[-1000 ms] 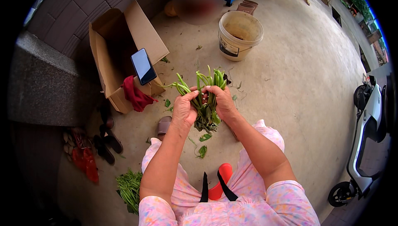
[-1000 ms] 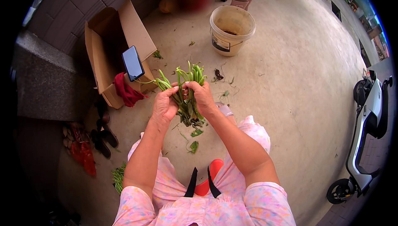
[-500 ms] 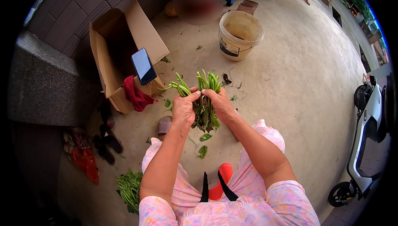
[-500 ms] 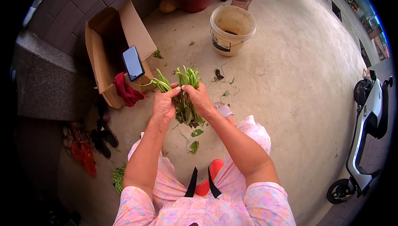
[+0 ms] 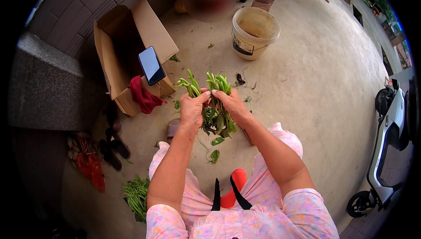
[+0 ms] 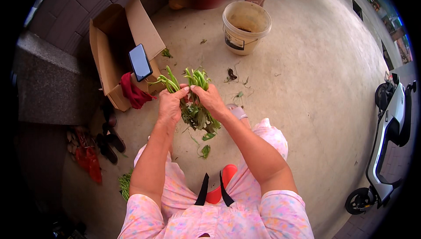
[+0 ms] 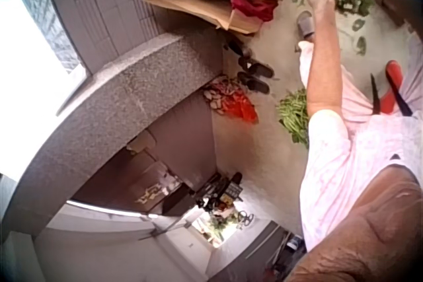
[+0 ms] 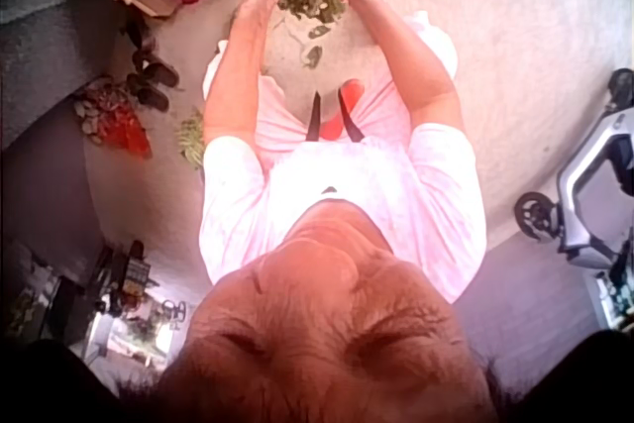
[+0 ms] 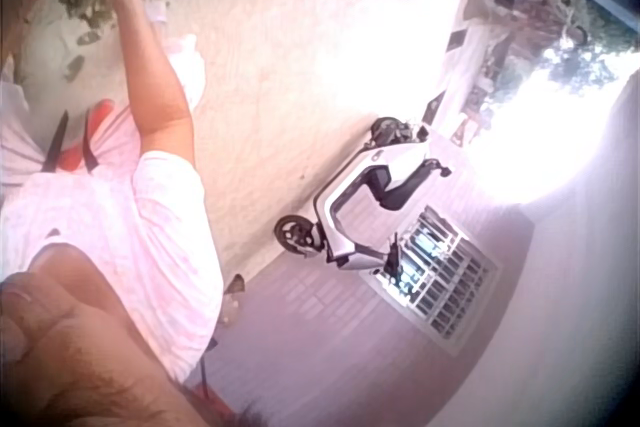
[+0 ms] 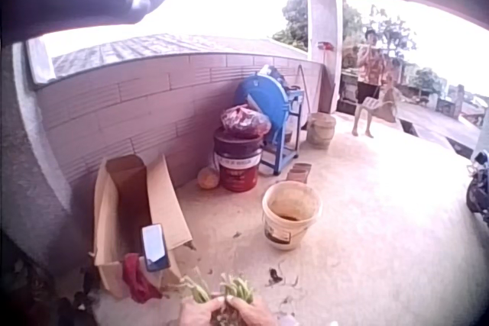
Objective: The person strips leaves from green plant stems by hand, placing the stems into a bundle and dropping the leaves onto a pile on the ground.
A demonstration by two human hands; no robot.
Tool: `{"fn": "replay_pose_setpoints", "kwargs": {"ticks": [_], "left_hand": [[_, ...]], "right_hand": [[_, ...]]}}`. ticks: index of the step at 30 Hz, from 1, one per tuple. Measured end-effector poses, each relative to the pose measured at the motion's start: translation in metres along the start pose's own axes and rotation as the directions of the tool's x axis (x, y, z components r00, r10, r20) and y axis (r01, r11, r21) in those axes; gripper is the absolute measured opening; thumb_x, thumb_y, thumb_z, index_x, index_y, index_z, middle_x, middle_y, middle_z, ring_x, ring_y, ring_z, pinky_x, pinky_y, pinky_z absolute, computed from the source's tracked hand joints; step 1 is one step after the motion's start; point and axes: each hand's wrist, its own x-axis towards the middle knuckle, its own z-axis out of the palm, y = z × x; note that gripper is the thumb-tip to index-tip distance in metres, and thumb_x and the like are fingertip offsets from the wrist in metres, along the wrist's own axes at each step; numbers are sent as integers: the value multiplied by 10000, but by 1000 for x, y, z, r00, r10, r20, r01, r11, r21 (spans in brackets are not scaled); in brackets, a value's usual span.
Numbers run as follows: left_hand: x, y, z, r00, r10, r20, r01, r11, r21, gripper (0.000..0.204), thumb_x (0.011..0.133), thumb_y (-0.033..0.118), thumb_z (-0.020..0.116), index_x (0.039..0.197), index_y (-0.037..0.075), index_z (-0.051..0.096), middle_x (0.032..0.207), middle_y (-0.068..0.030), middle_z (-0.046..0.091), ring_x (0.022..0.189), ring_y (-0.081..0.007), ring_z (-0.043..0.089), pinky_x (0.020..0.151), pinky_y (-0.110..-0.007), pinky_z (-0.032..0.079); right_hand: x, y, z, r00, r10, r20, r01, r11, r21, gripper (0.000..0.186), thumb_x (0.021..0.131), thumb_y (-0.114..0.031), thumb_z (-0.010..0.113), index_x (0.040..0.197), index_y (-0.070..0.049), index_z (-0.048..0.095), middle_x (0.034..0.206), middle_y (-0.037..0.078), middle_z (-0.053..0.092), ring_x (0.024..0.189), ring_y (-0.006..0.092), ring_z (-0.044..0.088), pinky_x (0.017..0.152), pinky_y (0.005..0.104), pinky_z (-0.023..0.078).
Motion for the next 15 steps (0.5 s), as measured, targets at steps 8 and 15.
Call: {"fn": "replay_pose_setpoints", "kwargs": {"ticks": [8,15], "left_hand": [[6,10,-20,997,-68,-22,68,998,-19,120,718,0,607,838,-3,594,715,-81,577,599,-152,504,535,-268,404],[14,16,-27,998,7,-56,-5,999,41,148,716,7,604,859,-23,580,720,-96,568,595,-164,509,515,-285,410]], "right_hand": [[8,-3,-15,985,34,-172,-1,982,190,153,777,-200,609,799,-60,551,617,0,545,527,75,461,481,202,356],[13,-7,-48,943,-70,-326,186,922,340,153,808,-177,573,768,-31,550,667,39,560,586,96,502,499,223,444]]}}
